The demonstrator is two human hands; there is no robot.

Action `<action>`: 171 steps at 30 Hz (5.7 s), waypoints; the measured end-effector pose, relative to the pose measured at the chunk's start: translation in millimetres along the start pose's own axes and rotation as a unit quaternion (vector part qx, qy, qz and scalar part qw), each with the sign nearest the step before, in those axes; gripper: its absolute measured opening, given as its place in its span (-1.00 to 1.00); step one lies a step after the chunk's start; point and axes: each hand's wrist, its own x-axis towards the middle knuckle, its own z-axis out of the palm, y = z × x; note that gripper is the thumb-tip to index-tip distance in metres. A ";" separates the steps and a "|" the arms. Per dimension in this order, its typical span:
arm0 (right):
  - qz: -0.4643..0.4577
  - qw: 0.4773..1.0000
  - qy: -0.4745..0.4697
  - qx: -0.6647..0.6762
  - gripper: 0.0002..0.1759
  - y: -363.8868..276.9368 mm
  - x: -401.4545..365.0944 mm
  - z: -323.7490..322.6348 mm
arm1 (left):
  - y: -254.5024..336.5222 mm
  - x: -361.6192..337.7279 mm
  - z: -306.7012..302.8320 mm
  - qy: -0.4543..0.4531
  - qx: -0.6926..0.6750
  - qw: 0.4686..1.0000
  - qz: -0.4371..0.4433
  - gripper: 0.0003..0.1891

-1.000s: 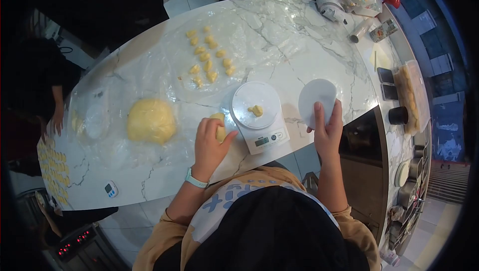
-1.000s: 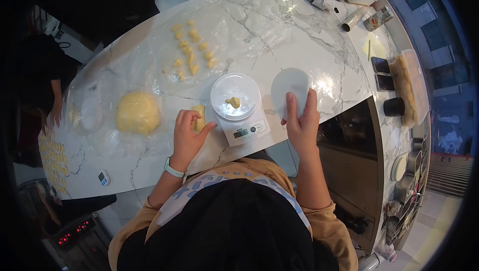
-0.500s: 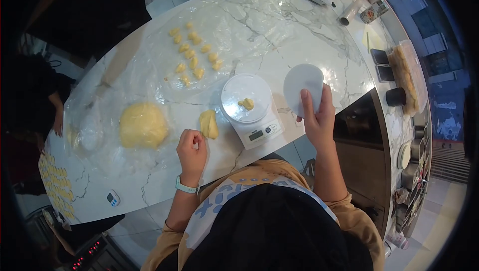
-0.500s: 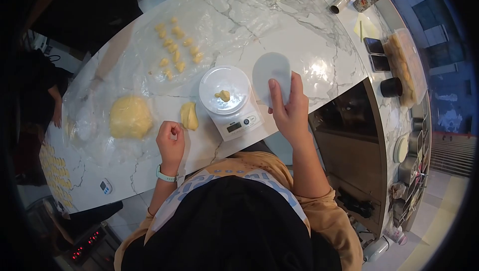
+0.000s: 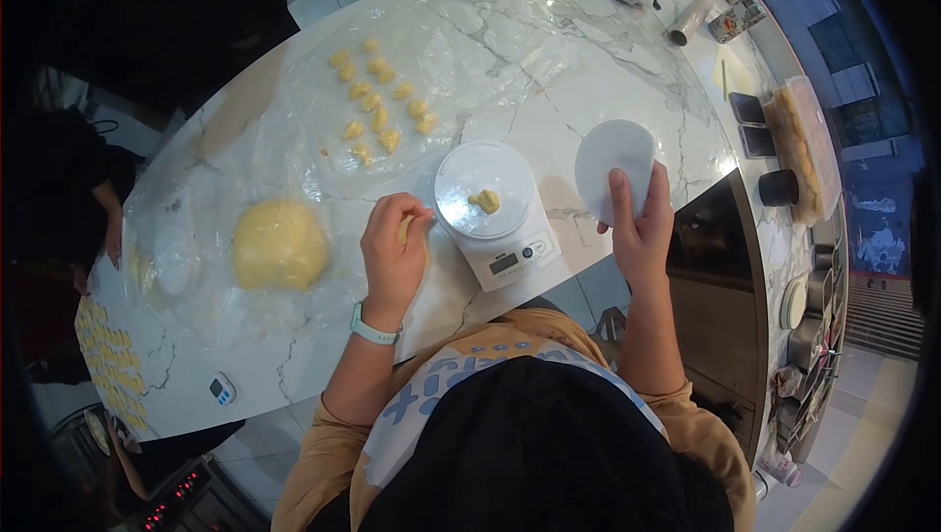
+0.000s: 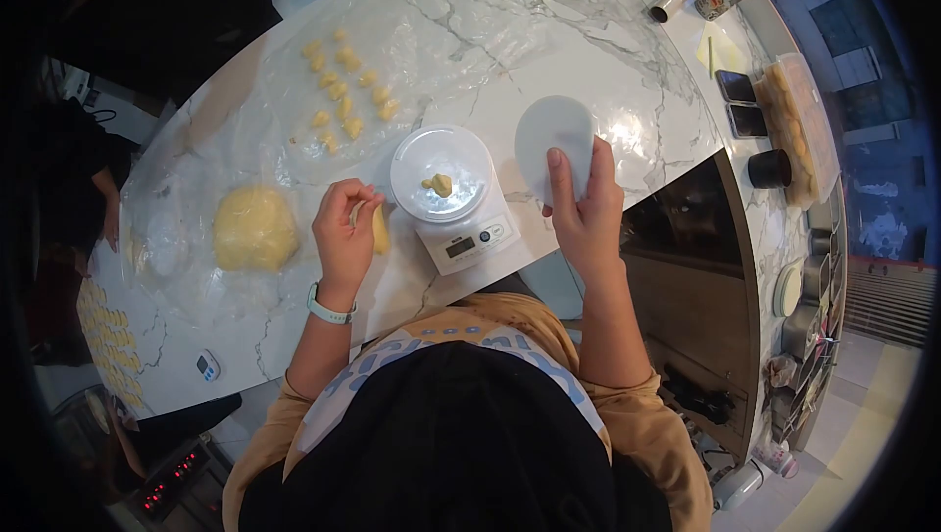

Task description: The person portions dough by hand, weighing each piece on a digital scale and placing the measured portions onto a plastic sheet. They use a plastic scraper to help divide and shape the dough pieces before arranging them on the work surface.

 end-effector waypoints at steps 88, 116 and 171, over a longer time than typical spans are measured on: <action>0.010 0.956 -0.291 0.024 -0.72 -18.4 -2.3 43.5 | 46.3 8.7 -17.0 -0.203 -0.403 0.855 -0.256 -0.75; 0.011 0.998 -0.038 0.056 -0.76 5.8 20.6 2.8 | -2.4 38.7 20.7 -0.181 -0.048 0.981 0.041 -0.76; -0.146 0.892 -0.383 -0.192 -0.69 -1.5 -26.8 107.8 | 1.2 -63.7 -44.2 -0.062 0.032 0.985 -0.157 -0.84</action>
